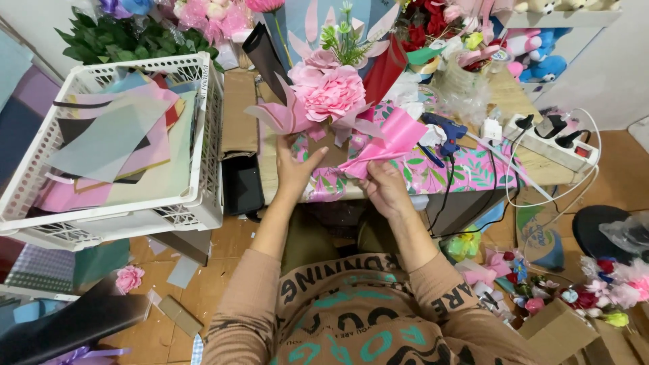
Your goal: The person wraps a bouquet of artificial pink flowers using various colored papers. They select sheets from a nearby basket, fold them around the bouquet, and secure the layers with tape.
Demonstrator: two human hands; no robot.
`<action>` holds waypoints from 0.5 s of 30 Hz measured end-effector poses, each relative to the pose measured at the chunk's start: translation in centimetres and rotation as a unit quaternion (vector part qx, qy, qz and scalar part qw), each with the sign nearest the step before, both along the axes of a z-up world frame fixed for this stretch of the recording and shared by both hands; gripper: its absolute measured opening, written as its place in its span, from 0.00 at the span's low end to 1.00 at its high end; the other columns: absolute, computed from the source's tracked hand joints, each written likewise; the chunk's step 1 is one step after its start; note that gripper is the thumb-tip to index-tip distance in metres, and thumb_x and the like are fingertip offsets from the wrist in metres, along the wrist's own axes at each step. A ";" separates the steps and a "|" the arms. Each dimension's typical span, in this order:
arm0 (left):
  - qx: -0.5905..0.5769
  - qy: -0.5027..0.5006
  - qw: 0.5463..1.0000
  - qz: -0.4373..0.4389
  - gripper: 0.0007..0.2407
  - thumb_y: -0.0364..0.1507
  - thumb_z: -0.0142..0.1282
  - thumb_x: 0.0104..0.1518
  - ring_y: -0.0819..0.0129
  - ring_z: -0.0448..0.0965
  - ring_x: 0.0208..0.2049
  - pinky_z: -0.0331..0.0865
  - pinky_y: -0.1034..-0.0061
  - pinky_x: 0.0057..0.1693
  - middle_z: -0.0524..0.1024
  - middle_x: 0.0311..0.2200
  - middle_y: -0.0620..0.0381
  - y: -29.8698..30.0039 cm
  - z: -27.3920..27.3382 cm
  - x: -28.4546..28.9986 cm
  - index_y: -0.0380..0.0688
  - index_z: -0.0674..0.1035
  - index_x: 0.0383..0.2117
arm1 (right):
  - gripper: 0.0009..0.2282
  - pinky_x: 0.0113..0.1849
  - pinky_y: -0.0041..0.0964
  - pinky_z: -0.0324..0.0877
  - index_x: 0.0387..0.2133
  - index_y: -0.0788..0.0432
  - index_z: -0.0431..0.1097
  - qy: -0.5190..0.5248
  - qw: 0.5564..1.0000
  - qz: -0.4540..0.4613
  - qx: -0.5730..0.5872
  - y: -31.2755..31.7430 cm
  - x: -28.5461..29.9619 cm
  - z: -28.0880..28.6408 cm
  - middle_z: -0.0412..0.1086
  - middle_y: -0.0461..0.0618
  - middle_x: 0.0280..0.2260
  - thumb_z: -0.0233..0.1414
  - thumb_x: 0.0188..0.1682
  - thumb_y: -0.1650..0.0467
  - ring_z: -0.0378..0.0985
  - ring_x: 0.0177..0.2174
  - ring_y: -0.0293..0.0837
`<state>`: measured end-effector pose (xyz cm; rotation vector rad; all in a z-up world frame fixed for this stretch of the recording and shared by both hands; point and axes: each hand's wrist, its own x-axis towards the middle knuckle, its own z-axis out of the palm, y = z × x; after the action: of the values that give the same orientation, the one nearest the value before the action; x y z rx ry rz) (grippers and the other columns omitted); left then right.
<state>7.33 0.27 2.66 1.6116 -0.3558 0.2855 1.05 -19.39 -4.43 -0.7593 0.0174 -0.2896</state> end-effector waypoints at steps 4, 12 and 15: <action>0.006 0.049 0.998 -0.043 0.39 0.36 0.76 0.45 0.33 0.66 0.62 0.56 0.43 0.68 0.69 0.58 0.32 -1.4 0.0 2.9 0.35 0.64 0.61 | 0.04 0.35 0.35 0.80 0.28 0.60 0.72 -0.003 1.000 -0.006 0.011 0.3 -0.3 0.4 0.78 0.55 0.26 0.59 0.51 0.74 0.83 0.27 0.45; -0.092 0.047 0.994 -0.031 0.33 0.33 0.73 0.50 0.44 0.67 0.63 0.61 0.51 0.67 0.71 0.59 0.36 -3.8 0.8 3.7 0.37 0.68 0.62 | 0.04 0.36 0.33 0.80 0.27 0.58 0.73 -0.004 0.999 -0.036 0.009 0.1 0.2 0.5 0.77 0.53 0.25 0.59 0.51 0.73 0.82 0.27 0.44; -0.105 0.049 0.993 -0.004 0.33 0.34 0.73 0.50 0.51 0.68 0.63 0.62 0.53 0.67 0.71 0.59 0.41 -4.1 1.1 2.6 0.41 0.69 0.62 | 0.04 0.36 0.31 0.78 0.28 0.57 0.74 -0.021 0.995 -0.082 -0.053 0.3 0.6 1.7 0.78 0.48 0.27 0.59 0.51 0.73 0.81 0.28 0.40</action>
<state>9.96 -3.82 3.73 1.4117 -0.2482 0.2281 1.65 -19.08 -2.76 -0.8582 0.0259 -0.4656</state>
